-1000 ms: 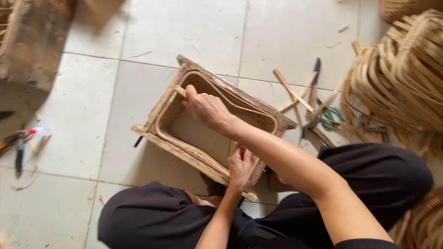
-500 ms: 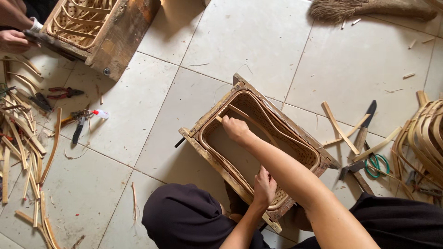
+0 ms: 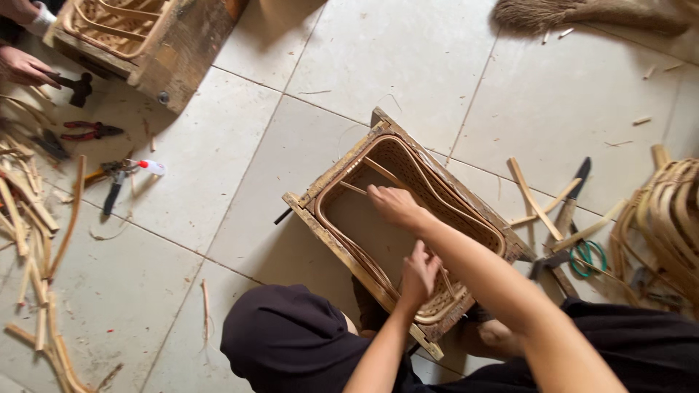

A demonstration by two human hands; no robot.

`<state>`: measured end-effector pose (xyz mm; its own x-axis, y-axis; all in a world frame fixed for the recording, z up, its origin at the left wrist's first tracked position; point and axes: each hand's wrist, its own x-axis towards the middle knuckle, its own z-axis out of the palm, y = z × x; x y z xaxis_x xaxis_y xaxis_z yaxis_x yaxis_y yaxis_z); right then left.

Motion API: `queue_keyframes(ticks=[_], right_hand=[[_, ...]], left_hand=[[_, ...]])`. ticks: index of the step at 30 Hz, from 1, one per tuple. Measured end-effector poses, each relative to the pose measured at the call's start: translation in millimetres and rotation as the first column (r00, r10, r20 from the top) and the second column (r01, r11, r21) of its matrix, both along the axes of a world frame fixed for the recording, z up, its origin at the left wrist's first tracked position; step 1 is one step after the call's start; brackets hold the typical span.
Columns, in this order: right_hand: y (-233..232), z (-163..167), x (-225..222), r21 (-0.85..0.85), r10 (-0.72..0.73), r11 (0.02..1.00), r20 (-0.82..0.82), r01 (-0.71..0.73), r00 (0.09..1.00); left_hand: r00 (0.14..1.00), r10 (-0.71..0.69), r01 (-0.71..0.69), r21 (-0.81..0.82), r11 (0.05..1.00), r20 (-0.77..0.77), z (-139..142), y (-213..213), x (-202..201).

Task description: The person sits on the workshop floor and fits curved bamboo strips into a woven basket held in a wooden frame, pressing the strips against the rim and weaving them across the basket opening. They trim a strip with scissors, tap strips into place with a hammer, and add more strips one at a time.

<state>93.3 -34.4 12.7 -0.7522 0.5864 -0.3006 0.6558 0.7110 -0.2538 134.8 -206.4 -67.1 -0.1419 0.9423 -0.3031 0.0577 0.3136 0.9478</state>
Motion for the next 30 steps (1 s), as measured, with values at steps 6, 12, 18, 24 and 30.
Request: queue_keyframes(ticks=[6, 12, 18, 24, 30], right_hand=[[-103, 19, 126, 0.080, 0.055, 0.993, 0.290, -0.082, 0.955], [-235, 14, 147, -0.077, -0.044, 0.997, -0.194, 0.029, 0.980], [-204, -15, 177, -0.133, -0.064, 0.988, 0.131, 0.082, 0.989], [-108, -4, 241, 0.144, 0.006, 0.987, 0.378, -0.065, 0.926], [-1, 89, 299, 0.067, -0.120, 0.992, 0.289, 0.105, 0.950]], left_hand=[[0.900, 0.408, -0.394, -0.112, 0.912, 0.156, 24, 22, -13], [0.804, 0.405, -0.486, 0.089, 0.870, 0.435, 154, -3, -45], [0.919, 0.383, -0.072, 0.912, 0.405, -0.097, 254, -81, -219], [0.851, 0.525, -0.360, 0.708, 0.607, -0.018, 181, -37, -271], [0.570, -0.035, 0.639, 0.416, 0.647, -0.821, 96, 40, -128]])
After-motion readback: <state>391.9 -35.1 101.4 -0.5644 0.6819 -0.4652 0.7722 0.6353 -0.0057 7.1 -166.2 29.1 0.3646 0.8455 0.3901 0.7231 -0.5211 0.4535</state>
